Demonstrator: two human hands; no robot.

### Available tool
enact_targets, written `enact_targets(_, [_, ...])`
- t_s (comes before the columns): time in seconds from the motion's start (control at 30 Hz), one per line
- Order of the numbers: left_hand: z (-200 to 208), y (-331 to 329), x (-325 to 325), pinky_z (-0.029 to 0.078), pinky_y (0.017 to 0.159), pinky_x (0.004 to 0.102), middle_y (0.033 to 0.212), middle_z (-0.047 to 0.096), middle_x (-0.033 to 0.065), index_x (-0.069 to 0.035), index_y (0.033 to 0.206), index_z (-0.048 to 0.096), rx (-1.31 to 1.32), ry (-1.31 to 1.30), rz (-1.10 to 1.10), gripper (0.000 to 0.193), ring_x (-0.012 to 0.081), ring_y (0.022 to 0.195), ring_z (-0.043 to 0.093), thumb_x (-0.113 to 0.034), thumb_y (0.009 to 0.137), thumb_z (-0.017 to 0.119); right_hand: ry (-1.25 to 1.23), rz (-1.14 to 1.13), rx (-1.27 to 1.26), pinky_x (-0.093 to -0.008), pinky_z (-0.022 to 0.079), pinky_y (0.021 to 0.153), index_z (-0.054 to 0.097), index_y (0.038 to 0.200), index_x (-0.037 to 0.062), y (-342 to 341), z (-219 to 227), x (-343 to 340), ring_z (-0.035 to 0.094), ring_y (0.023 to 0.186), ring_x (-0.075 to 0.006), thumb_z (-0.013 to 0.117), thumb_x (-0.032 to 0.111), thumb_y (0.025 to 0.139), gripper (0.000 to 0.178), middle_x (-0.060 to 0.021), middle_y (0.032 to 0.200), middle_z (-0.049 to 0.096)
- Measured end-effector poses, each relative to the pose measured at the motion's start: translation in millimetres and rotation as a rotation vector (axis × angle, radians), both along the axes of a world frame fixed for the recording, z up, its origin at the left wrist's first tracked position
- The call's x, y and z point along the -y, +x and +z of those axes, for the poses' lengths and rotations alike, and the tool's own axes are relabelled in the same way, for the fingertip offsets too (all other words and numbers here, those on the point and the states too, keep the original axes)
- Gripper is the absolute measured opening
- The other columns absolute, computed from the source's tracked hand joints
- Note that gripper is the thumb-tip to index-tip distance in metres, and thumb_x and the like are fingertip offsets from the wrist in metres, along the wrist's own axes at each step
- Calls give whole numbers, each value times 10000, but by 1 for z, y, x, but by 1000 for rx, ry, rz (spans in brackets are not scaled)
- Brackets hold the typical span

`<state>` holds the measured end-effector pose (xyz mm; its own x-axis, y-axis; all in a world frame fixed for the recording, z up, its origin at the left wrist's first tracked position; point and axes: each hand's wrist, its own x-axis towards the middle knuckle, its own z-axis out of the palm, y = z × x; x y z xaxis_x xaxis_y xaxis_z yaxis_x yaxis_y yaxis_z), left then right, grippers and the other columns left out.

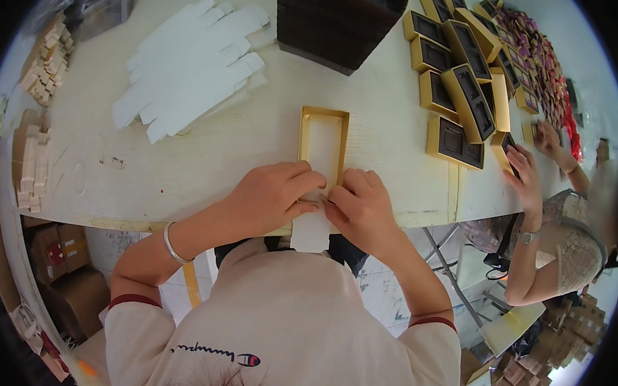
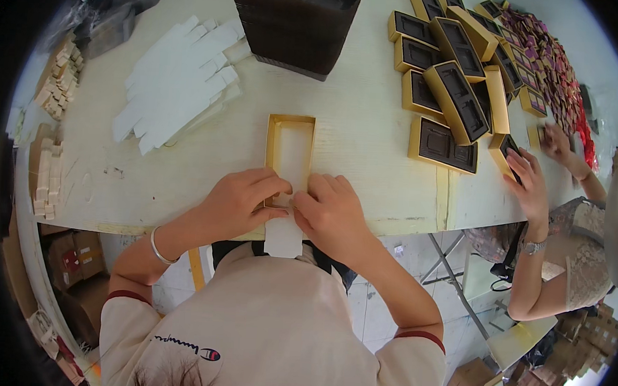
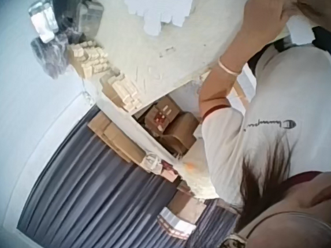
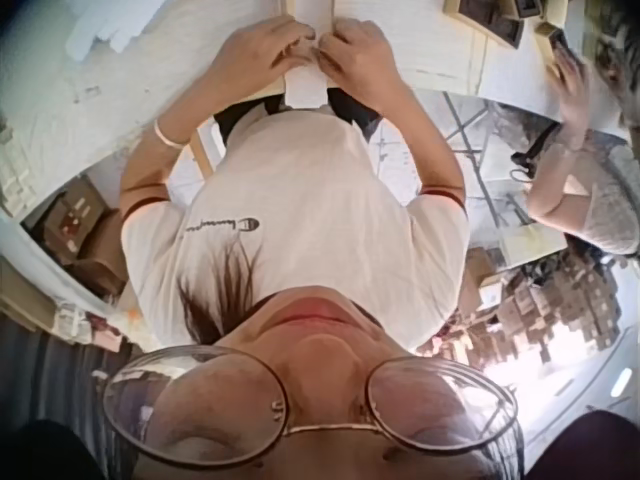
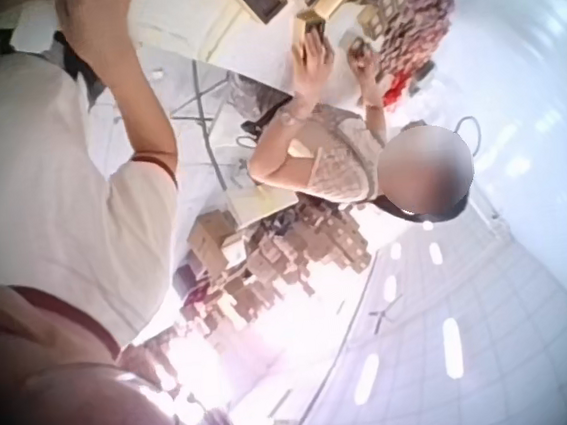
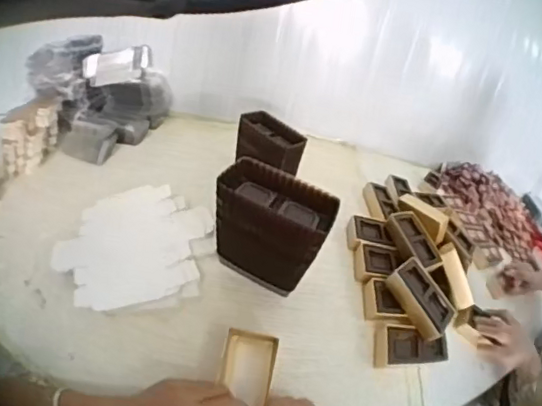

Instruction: The person repeatedly folds white cardboard pieces into small rectangular boxes and places dark brown chocolate bars inside them. The finished boxes are stacked on the table. The process is continuous and repetitive throughout the clip.

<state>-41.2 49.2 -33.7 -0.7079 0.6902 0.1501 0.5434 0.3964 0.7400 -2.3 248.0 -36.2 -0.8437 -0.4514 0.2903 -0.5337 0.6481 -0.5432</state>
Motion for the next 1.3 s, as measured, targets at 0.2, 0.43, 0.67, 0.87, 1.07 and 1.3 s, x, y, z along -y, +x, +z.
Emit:
enact_targets(0.2, [-7, 8, -6, 461, 534, 322, 783, 561, 37, -68, 824, 640, -41, 26, 54, 139, 213, 622, 586, -91, 745, 751, -60, -64, 101, -373, 410, 662, 578, 956, 44, 10, -5, 2, 516, 751, -272, 651, -22, 722, 253, -80, 816, 511])
enact_targets(0.43, [-4, 7, -7, 437, 499, 322, 754, 536, 29, -74, 805, 649, -43, -2, 46, 86, 206, 579, 555, -98, 774, 726, 187, 32, -83, -344, 448, 760, 589, 1179, 23, 28, 17, -15, 566, 909, -265, 614, -30, 700, 482, -135, 1144, 581])
enact_targets(0.67, [-2, 1, 1, 463, 557, 339, 786, 545, 47, -61, 887, 645, 64, 15, -37, 104, 239, 639, 575, -145, 836, 680, 36, 94, -245, -344, 457, 732, 620, 1025, 44, 35, -11, -14, 574, 908, -256, 669, 14, 695, 335, -118, 1139, 599])
enact_targets(0.87, [13, -10, 13, 481, 636, 365, 923, 625, 122, -45, 1129, 513, 408, 139, -138, 300, 310, 721, 612, -170, 889, 643, -403, -144, -7, -344, 438, 598, 533, 903, 37, 16, -14, 1, 508, 651, -261, 675, -88, 752, 242, -83, 733, 540])
enact_targets(1.07, [10, -2, 6, 470, 606, 388, 803, 640, 142, -54, 1137, 455, 335, 53, -42, 275, 336, 685, 616, -153, 921, 593, -475, -211, 79, -309, 444, 569, 553, 973, 19, 22, -11, 8, 530, 687, -232, 677, -89, 766, 265, -95, 780, 559])
enact_targets(1.3, [18, -4, 1, 458, 581, 415, 832, 619, 141, -71, 1177, 420, 407, -47, -1, 317, 345, 650, 601, -71, 902, 578, -454, -201, 80, -300, 483, 619, 571, 1174, -5, 22, -9, 13, 534, 757, -194, 682, -91, 783, 415, -124, 1034, 488])
